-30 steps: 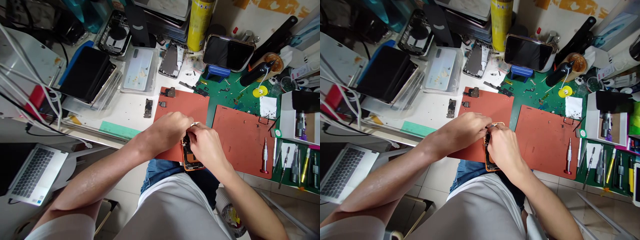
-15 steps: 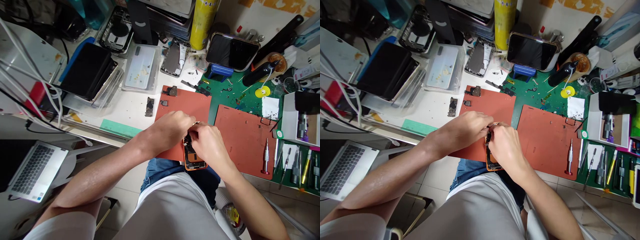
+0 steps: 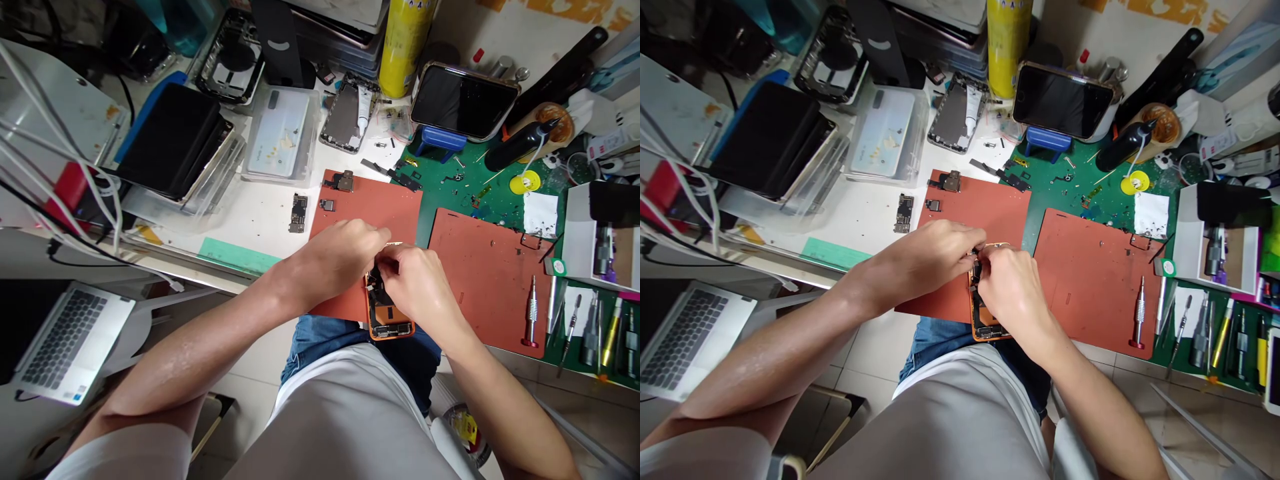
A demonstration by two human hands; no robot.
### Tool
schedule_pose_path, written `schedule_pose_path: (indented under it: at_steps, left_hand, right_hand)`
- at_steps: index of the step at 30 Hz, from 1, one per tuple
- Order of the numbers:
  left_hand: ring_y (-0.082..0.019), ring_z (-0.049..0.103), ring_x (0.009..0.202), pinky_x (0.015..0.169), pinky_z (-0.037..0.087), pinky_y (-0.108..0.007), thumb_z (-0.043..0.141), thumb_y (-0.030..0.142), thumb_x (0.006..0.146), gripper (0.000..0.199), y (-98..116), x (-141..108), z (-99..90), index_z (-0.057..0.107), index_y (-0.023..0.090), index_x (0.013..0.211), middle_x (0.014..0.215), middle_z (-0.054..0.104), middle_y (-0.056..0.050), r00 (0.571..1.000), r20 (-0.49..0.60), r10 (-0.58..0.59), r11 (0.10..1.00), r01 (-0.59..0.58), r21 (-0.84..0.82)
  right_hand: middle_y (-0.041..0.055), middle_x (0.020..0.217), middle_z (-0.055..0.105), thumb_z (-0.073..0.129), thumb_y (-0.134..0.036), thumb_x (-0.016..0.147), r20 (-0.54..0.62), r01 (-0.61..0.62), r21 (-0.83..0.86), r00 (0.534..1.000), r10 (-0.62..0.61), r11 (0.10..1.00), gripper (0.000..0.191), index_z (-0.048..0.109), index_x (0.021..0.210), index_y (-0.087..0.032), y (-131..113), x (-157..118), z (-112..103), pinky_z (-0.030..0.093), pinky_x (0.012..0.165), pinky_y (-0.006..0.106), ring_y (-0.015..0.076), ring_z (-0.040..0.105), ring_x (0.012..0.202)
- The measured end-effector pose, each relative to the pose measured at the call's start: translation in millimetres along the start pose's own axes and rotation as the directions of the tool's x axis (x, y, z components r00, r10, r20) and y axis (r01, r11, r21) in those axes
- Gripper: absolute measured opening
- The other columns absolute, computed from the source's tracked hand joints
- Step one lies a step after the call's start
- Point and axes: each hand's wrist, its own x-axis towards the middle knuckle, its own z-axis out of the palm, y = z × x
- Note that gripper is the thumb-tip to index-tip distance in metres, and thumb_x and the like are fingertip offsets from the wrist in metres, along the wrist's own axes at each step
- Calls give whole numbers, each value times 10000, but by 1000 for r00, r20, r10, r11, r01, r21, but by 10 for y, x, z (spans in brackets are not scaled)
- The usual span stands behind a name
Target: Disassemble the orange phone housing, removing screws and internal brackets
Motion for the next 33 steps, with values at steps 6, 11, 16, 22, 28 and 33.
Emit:
schedule_pose_path:
  at_steps: [6, 11, 16, 22, 28, 33]
  left_hand:
    - [-186, 571, 662, 590, 291, -340, 516, 3, 973, 185, -15, 8, 41, 598, 163, 929, 811, 671, -34, 1000, -16, 1, 1000, -1, -4]
    - [-184, 574, 665, 583, 281, -340, 525, -6, 961, 184, -17, 12, 35, 601, 159, 932, 815, 675, -37, 1000, -9, -1, 1000, 1, 6]
    - [-191, 591, 669, 575, 287, -343, 539, -4, 955, 178, -4, 14, 13, 609, 158, 936, 828, 690, -41, 1000, 0, -9, 1000, 9, 7]
    - [-194, 577, 645, 563, 261, -352, 544, -14, 941, 189, -6, 30, 31, 600, 164, 912, 795, 672, -36, 1000, -11, -16, 1000, 16, -4]
    - [-190, 570, 649, 573, 269, -352, 542, 1, 955, 190, -12, 13, 22, 584, 173, 888, 784, 660, -31, 1000, -16, -10, 1000, 9, -15]
    - [-195, 579, 661, 575, 281, -351, 548, 36, 989, 162, -33, -2, 39, 597, 173, 917, 793, 665, -30, 999, -47, 16, 1000, -16, -4]
  right_hand:
    - [53, 971, 802, 566, -118, 984, -22, 20, -21, 1000, -20, 1000, 300, 830, 957, -257, 14, -20, 14, 359, 677, 332, 240, 736, 833]
    - [55, 995, 787, 579, -124, 1014, -36, 28, -5, 999, -28, 1000, 316, 852, 1070, -274, 27, -40, 29, 419, 709, 324, 228, 732, 852]
    - [50, 996, 774, 584, -129, 1023, -70, 59, 7, 996, -58, 998, 309, 849, 1107, -263, 67, -66, 71, 466, 733, 315, 219, 738, 875]
    - [107, 1078, 717, 494, -161, 1070, -85, 172, -229, 977, -195, 958, 342, 827, 1132, -208, 66, -165, 121, 430, 638, 320, 216, 697, 845]
    - [127, 1092, 710, 430, -115, 1078, -117, 259, -271, 947, -299, 927, 368, 776, 1187, -175, 78, -277, 152, 462, 701, 324, 233, 683, 913]
    - [55, 1022, 716, 648, -236, 990, -247, -52, 157, 965, 91, 986, 65, 707, 964, -232, 98, -181, 123, 487, 748, 335, 221, 690, 857]
